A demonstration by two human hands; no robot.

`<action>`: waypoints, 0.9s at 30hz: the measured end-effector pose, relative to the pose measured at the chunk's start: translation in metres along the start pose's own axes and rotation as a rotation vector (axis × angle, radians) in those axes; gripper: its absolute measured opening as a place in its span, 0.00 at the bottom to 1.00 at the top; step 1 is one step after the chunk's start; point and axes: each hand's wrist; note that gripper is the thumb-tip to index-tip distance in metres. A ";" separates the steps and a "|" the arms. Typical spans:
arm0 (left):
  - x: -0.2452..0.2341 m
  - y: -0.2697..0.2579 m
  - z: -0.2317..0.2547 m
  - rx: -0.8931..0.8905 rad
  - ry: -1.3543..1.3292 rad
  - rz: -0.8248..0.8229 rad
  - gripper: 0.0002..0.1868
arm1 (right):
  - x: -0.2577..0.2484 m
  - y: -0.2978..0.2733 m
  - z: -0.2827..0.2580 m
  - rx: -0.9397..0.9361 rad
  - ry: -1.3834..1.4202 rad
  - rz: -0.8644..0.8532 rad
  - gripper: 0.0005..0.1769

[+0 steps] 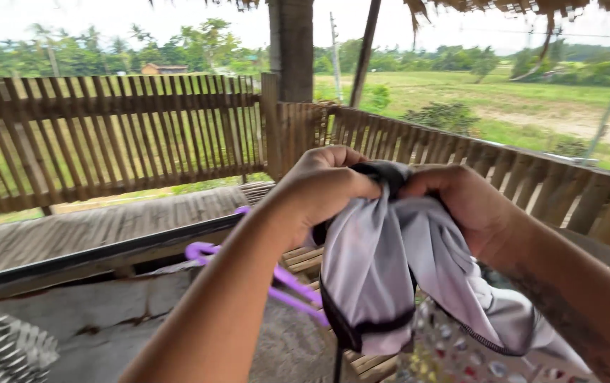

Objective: The person takes various items of clothing from a laundry basket and puts them on plastic hangers, then hangs them onto a metal laundry rack.

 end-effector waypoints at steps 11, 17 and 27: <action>-0.141 -0.077 -0.062 -0.098 -0.457 -0.008 0.11 | 0.115 0.060 0.065 0.038 0.452 -0.120 0.15; -0.186 -0.077 -0.057 -0.054 -0.680 0.189 0.14 | 0.226 0.053 0.074 0.199 0.394 -0.252 0.17; -0.198 -0.122 -0.042 0.001 -0.526 0.478 0.11 | 0.287 0.078 0.095 0.270 -0.130 -0.306 0.19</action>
Point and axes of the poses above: each hand's wrist, its own y-axis towards the middle knuckle, its own x-axis out of the palm, z = x × y, and after that the axes turned 10 degrees about -z, right-handed
